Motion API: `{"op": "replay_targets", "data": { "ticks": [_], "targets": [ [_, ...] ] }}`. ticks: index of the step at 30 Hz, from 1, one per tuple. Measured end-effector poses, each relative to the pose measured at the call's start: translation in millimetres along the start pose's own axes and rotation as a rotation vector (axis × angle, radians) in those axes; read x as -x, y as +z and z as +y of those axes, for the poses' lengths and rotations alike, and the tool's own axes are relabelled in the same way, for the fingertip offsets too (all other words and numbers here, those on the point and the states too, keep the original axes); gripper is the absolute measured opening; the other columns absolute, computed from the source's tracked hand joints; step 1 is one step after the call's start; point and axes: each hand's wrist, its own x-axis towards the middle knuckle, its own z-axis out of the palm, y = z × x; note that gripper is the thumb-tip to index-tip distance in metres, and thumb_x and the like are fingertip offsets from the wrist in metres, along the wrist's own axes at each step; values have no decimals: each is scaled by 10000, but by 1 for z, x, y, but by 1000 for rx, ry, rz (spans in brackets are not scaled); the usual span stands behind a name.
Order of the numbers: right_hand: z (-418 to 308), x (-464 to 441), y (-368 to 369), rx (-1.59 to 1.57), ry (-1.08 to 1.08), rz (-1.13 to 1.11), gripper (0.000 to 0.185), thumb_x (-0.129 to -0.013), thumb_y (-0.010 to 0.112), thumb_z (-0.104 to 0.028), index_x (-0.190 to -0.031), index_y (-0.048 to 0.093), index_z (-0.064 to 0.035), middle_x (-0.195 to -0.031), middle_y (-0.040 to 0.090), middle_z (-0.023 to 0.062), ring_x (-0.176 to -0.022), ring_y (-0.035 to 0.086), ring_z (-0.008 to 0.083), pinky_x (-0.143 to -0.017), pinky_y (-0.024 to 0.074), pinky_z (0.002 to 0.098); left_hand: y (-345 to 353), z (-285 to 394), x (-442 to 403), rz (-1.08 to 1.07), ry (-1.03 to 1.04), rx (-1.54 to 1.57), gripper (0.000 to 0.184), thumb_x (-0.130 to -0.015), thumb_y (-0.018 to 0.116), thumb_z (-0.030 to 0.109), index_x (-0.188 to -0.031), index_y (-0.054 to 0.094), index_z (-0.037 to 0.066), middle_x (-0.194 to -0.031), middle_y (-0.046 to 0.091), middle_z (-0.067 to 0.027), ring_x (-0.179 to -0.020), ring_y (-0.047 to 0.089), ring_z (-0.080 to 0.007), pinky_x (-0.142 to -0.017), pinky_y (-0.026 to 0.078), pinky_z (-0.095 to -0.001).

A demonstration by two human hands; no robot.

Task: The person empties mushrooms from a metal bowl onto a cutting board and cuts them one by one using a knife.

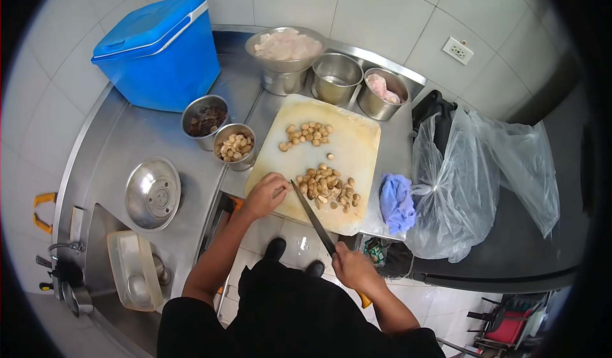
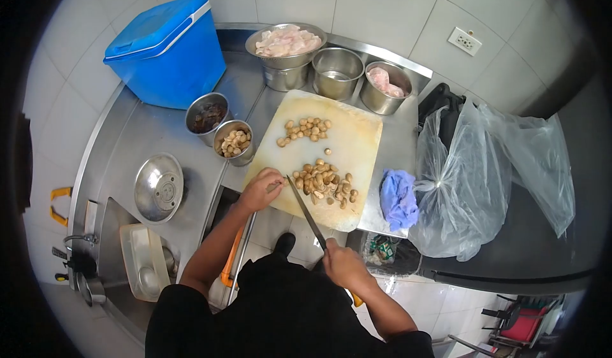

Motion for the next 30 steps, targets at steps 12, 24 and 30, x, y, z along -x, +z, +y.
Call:
{"op": "replay_targets", "data": {
  "ticks": [12,24,30],
  "targets": [
    [-4,6,-2,5,-31,4,194,-950,538,-148,-1043,490,15,-770,651,323,-760,641,538,-722,497,620,-4,4,-10,-50,66,-81,133,-847,681,29,-973,635,28,-1011,619,-124,-867,656,-293,-767,552,-366],
    [-10,-28,11,11,-67,3,220,-937,538,-126,-1047,500,60,-797,655,342,-774,657,522,-746,519,600,-5,3,-13,-86,57,-64,147,-841,684,-17,-981,641,-9,-1023,637,-124,-864,685,-237,-782,570,-324],
    [-5,-18,9,47,-22,-51,194,-955,529,-137,-1026,489,39,-743,639,322,-743,637,521,-702,493,606,-7,-1,-9,-87,68,-56,150,-835,671,-27,-981,642,-10,-1023,635,-127,-876,688,-242,-786,568,-326]
  ]
}}
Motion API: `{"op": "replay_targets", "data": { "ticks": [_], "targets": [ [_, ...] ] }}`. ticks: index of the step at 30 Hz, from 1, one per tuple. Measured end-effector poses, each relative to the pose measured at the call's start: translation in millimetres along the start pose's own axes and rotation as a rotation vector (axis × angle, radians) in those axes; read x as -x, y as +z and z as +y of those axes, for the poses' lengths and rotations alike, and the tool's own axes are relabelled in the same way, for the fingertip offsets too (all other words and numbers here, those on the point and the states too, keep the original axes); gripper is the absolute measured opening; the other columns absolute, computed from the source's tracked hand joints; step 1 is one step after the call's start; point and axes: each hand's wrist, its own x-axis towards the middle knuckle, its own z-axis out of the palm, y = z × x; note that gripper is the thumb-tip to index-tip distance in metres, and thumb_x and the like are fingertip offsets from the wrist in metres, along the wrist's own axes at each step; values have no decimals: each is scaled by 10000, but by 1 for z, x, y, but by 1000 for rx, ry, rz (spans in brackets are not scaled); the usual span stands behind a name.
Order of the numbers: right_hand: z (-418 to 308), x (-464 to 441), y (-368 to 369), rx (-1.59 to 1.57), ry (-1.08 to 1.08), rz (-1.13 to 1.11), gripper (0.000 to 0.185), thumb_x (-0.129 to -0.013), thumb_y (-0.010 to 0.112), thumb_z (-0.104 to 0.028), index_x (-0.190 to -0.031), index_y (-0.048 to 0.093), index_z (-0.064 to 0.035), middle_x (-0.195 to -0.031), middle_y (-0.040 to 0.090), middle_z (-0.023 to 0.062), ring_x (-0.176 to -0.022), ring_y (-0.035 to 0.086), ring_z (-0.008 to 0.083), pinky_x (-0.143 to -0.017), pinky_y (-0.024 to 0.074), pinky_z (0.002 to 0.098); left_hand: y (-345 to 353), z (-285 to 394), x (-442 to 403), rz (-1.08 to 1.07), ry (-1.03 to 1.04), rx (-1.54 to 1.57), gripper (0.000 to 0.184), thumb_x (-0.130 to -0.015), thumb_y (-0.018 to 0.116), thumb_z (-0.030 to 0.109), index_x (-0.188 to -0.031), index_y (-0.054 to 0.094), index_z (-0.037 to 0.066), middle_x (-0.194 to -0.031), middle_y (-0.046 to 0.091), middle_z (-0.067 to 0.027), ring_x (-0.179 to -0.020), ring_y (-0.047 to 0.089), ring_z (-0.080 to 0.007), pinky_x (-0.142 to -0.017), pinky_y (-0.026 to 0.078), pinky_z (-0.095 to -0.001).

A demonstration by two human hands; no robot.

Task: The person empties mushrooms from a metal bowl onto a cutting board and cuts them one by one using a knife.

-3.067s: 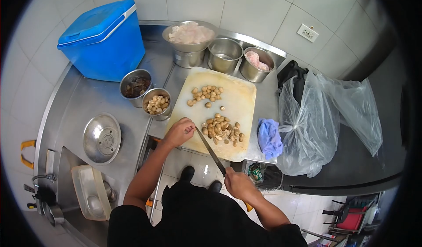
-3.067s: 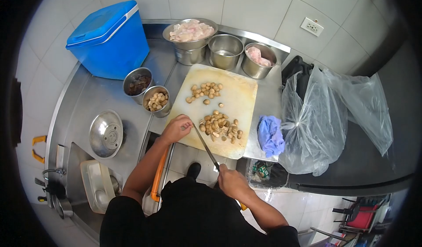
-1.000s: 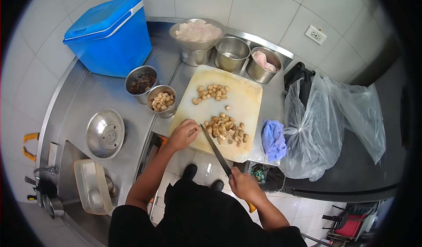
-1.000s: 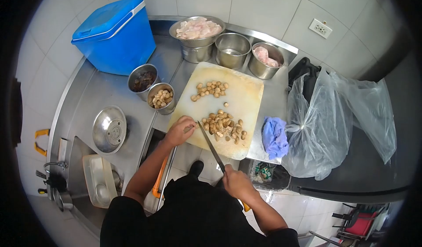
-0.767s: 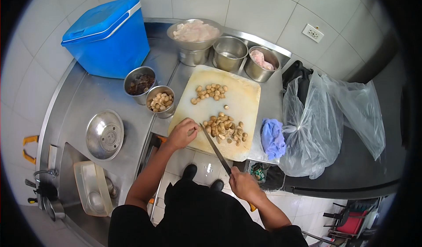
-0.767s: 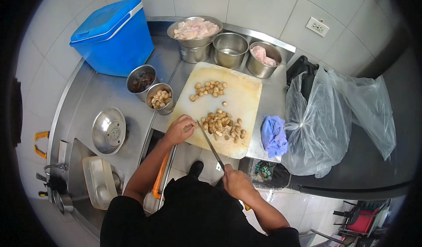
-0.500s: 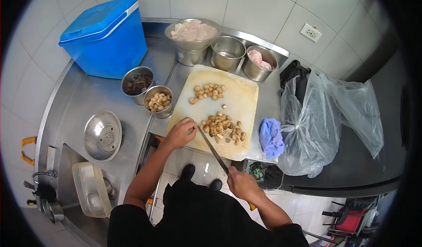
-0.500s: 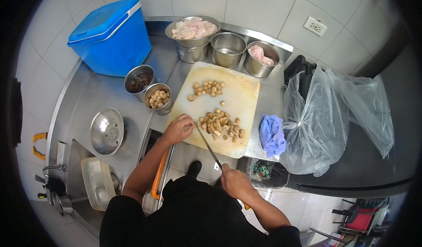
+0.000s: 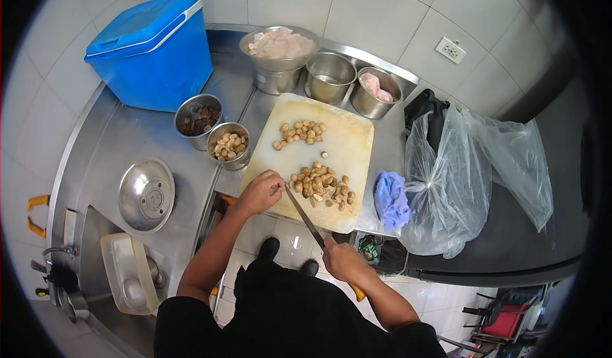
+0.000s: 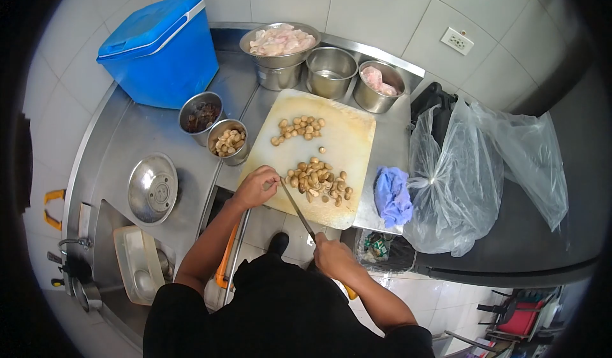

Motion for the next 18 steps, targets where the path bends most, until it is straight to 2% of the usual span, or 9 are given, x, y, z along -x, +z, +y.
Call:
{"op": "replay_targets", "data": {
  "ticks": [5,7,8,10,11,13,14,16,18],
  "targets": [
    [12,19,-12,-47,-29,-13,212,-942,548,-158,-1040,520,27,-772,650,325,-766,638,536,-738,497,611,3,-6,0,33,12,4,164,-831,661,-21,-994,642,-3,-1015,634,-125,-871,689,-246,-775,564,-323],
    [20,22,-10,-165,-28,30,191,-951,543,-161,-1041,522,6,-757,627,338,-746,612,545,-717,474,625,0,-5,-10,97,-121,36,200,-833,661,-10,-1031,641,10,-1010,636,-122,-880,682,-246,-757,561,-325],
    [21,24,-8,-201,2,53,186,-957,545,-165,-1043,519,-3,-740,620,336,-737,610,546,-705,470,624,-5,-7,-21,115,-112,19,200,-833,661,-10,-1031,641,10,-1010,636,-122,-880,682,-246,-757,561,-325],
    [24,27,-6,-275,64,75,196,-966,548,-183,-1036,515,-3,-738,622,331,-747,616,543,-707,473,623,-4,-13,-38,267,-136,-50,227,-852,668,38,-1072,614,19,-1036,601,-135,-923,636,-291,-821,527,-372],
    [24,26,-6,-272,58,78,196,-966,548,-183,-1036,515,-3,-738,622,331,-747,616,543,-707,473,623,-4,-19,-49,275,-184,-124,243,-858,688,86,-1083,621,20,-1092,590,-158,-1027,596,-329,-892,501,-419],
    [26,27,-5,-193,36,144,160,-1007,521,-177,-980,509,-20,-737,687,201,-741,698,416,-676,545,484,-1,-30,-68,295,-182,-212,263,-856,696,105,-1095,624,22,-1116,586,-168,-1070,575,-347,-919,490,-434],
    [25,27,-5,-191,36,147,160,-1007,521,-177,-980,509,-20,-737,687,201,-741,698,416,-676,545,484,0,-35,-75,312,-181,-302,283,-853,705,124,-1107,626,24,-1141,582,-178,-1113,555,-365,-945,480,-450],
    [20,26,-6,-136,48,91,156,-1005,528,-181,-993,514,-26,-737,687,198,-737,698,413,-680,544,485,-1,-39,-87,234,-218,-315,292,-846,712,125,-1110,631,29,-1159,579,-182,-1142,542,-369,-953,476,-456],
    [12,25,-9,-169,34,74,161,-1000,531,-192,-1010,518,-32,-748,677,230,-754,678,453,-693,527,527,-3,-41,-95,149,-254,-330,302,-838,719,127,-1113,637,33,-1177,576,-185,-1171,528,-373,-961,472,-461]
  ]
}}
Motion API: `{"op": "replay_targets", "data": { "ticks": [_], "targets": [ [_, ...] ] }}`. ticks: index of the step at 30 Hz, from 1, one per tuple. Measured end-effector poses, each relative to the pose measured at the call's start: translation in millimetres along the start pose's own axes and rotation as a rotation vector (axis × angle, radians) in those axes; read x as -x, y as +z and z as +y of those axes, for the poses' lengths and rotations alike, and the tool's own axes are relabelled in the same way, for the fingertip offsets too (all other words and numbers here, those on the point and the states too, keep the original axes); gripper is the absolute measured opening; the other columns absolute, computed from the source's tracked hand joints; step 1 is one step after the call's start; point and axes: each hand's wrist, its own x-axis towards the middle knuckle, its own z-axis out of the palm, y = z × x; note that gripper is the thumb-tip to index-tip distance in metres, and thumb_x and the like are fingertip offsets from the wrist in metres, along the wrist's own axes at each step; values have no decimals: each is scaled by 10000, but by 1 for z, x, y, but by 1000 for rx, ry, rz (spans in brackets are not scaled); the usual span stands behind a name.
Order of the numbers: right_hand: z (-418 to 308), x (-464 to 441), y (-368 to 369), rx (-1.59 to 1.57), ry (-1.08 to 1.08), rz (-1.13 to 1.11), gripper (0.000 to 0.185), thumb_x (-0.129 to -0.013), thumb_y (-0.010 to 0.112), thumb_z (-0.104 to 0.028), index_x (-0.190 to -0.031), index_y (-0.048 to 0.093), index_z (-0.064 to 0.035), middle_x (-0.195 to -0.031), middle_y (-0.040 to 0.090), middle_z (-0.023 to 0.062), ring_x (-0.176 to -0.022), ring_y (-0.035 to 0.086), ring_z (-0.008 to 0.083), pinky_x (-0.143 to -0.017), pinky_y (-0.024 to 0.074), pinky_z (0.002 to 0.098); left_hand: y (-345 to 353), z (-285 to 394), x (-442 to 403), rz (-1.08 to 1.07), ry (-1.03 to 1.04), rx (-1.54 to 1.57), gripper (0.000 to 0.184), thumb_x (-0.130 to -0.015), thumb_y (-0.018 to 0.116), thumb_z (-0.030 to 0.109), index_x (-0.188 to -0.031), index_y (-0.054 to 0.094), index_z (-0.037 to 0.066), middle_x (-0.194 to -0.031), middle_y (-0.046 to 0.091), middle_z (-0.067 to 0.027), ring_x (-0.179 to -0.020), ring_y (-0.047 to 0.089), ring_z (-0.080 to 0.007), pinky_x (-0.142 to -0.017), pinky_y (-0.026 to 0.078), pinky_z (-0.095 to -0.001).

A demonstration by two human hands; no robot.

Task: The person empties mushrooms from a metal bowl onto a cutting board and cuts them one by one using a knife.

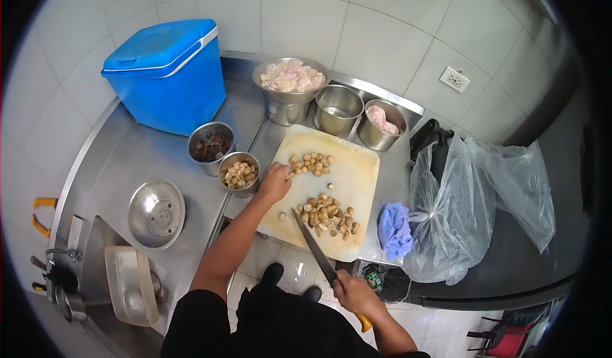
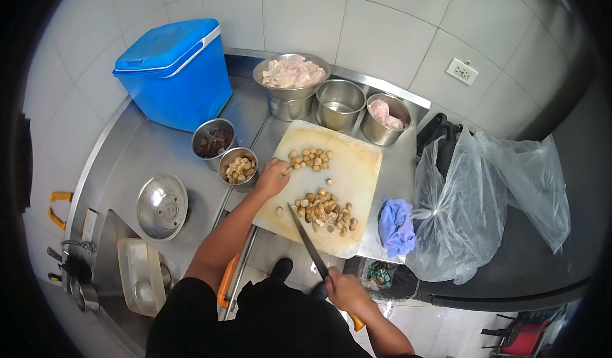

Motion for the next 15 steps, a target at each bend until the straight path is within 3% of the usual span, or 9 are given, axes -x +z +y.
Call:
{"op": "replay_targets", "data": {
  "ticks": [2,6,8,9,13,15],
  "targets": [
    [-5,-1,2,25,-9,-86,216,-973,540,-206,-1071,522,-14,-806,655,318,-819,630,540,-773,473,629,1,0,-1,-14,-10,-39,268,-819,723,124,-1060,652,31,-1134,600,-193,-1127,559,-396,-935,490,-472],
    [-8,-6,9,47,-96,-137,219,-968,525,-188,-1072,520,4,-830,667,313,-835,640,530,-788,493,611,-3,-7,-1,-7,39,-71,238,-791,742,127,-989,656,25,-1034,632,-188,-1031,605,-404,-881,511,-475],
    [-10,-10,10,58,-79,-168,228,-970,513,-186,-1072,517,18,-817,662,322,-824,643,530,-788,501,606,-17,5,4,128,84,72,227,-764,753,112,-944,650,20,-952,647,-186,-926,631,-407,-821,525,-467],
    [-10,-12,11,72,-80,-176,231,-971,510,-187,-1073,517,20,-811,658,330,-825,645,529,-790,502,609,-25,13,9,144,70,93,260,-771,768,115,-975,638,17,-944,653,-169,-889,651,-346,-784,530,-430],
    [-5,-20,19,122,-67,-118,224,-968,511,-179,-1072,519,19,-780,646,346,-800,649,533,-778,504,624,-47,30,36,154,-16,283,280,-794,774,133,-992,611,19,-921,650,-131,-844,648,-275,-749,532,-394],
    [-4,-24,19,109,-37,-75,217,-966,511,-173,-1069,519,17,-769,646,342,-785,649,535,-767,505,626,-49,26,56,46,-31,360,335,-798,809,130,-1040,592,52,-848,605,-37,-726,567,-117,-676,500,-275]
  ]
}}
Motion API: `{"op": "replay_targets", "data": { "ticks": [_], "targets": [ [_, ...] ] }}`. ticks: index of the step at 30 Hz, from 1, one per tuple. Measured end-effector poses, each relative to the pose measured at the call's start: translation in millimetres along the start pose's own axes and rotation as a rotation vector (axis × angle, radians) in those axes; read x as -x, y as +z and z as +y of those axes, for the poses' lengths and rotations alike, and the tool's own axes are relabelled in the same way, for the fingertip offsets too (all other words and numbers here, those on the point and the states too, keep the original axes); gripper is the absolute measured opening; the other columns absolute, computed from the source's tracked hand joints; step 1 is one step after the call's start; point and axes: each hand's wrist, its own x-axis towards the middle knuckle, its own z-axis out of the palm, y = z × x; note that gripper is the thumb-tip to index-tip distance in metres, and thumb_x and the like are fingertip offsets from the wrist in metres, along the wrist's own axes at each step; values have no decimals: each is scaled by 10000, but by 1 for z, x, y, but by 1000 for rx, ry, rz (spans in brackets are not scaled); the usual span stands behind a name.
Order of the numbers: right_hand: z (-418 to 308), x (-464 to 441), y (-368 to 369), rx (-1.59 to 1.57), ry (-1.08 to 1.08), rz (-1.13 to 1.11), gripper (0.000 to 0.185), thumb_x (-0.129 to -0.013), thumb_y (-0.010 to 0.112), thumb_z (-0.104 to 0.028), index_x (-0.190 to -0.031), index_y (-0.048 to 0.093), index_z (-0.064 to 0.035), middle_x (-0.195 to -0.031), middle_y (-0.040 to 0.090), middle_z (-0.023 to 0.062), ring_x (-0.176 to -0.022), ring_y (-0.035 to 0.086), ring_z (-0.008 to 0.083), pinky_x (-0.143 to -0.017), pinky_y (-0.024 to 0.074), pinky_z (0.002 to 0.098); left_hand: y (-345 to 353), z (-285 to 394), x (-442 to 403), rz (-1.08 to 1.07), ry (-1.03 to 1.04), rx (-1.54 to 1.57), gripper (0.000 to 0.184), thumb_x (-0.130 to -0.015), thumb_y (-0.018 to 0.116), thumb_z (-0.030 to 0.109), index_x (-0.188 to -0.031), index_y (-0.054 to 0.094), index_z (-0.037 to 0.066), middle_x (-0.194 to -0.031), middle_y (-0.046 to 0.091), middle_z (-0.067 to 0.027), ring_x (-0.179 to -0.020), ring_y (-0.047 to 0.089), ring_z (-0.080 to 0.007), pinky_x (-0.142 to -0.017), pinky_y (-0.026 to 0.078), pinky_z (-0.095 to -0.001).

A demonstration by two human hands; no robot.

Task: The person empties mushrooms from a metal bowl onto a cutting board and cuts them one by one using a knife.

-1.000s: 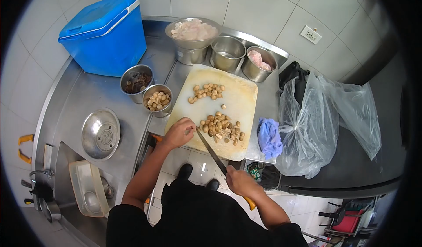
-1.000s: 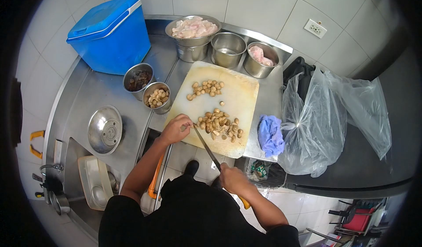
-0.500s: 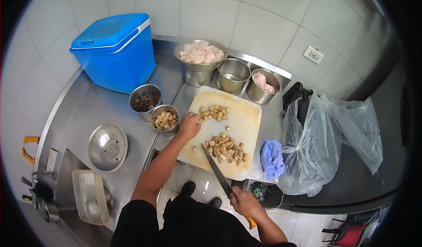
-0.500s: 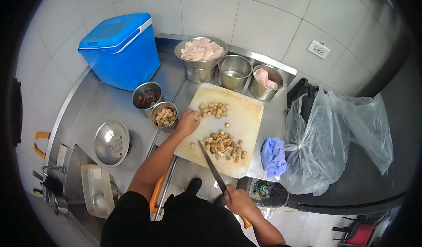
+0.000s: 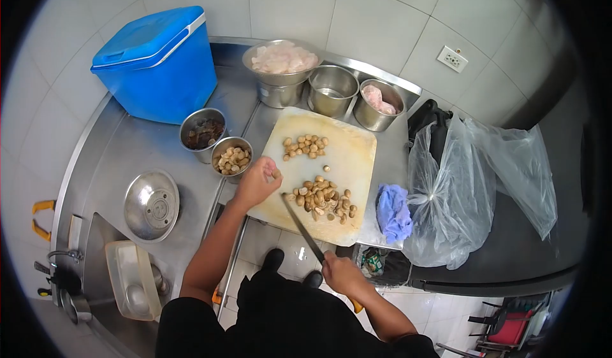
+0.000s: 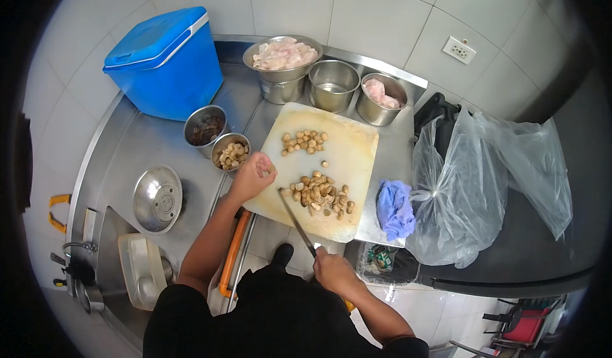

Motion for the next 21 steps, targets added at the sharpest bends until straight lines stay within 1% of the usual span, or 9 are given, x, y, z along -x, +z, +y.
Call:
{"op": "replay_targets", "data": {
  "ticks": [1,3,4,5,7,8,10,16,21],
  "targets": [
    [2,-1,0,-14,37,45,211,-963,511,-168,-1066,520,16,-759,646,338,-769,649,537,-756,506,628,4,-6,10,1,-2,-1,335,-798,809,130,-1040,592,52,-848,605,-37,-726,567,-117,-676,500,-275],
    [8,-2,-1,-12,30,92,203,-958,519,-162,-1064,519,11,-745,645,333,-749,644,542,-737,507,623,14,-16,29,-122,-71,26,287,-798,786,144,-980,587,46,-882,636,-85,-807,614,-227,-749,524,-344],
    [5,-2,-6,-28,49,98,203,-957,522,-163,-1065,519,9,-748,644,335,-754,644,541,-739,506,621,17,-19,38,-152,-7,13,236,-816,762,113,-970,595,47,-909,631,-84,-831,611,-230,-758,523,-339],
    [3,-2,-11,-44,68,103,203,-956,526,-164,-1066,518,7,-750,643,337,-759,644,541,-741,505,620,20,-23,45,-150,-15,12,236,-816,762,113,-970,595,47,-909,631,-84,-831,611,-230,-758,523,-339],
    [-3,1,-15,-49,79,93,214,-955,533,-168,-1086,509,0,-755,644,341,-763,644,542,-749,501,622,25,-26,53,-122,145,-51,178,-834,728,65,-961,606,45,-963,625,-85,-857,609,-231,-768,527,-344],
    [-5,3,-17,-44,85,90,218,-957,530,-168,-1098,504,-4,-758,644,341,-764,644,543,-750,500,625,25,-28,54,-121,144,-50,178,-834,728,65,-961,606,45,-963,625,-85,-857,609,-231,-768,527,-344],
    [-8,6,-18,-38,95,82,223,-960,527,-169,-1110,498,-7,-761,644,341,-766,643,544,-752,498,628,21,-26,55,-122,234,-34,134,-846,696,24,-954,618,37,-1011,616,-91,-875,608,-235,-777,532,-336],
    [-20,14,-19,50,48,42,215,-968,515,-162,-1120,492,-12,-781,656,329,-766,647,544,-746,497,633,18,-26,54,-150,174,-15,123,-861,656,10,-980,637,34,-1007,609,-116,-879,651,-257,-768,553,-347],
    [-26,16,-20,53,23,7,208,-965,507,-144,-1091,487,19,-795,666,315,-784,651,534,-729,508,614,18,-26,53,-162,173,-13,123,-864,651,15,-986,632,22,-1005,615,-124,-862,663,-266,-759,561,-358]
  ]
}}
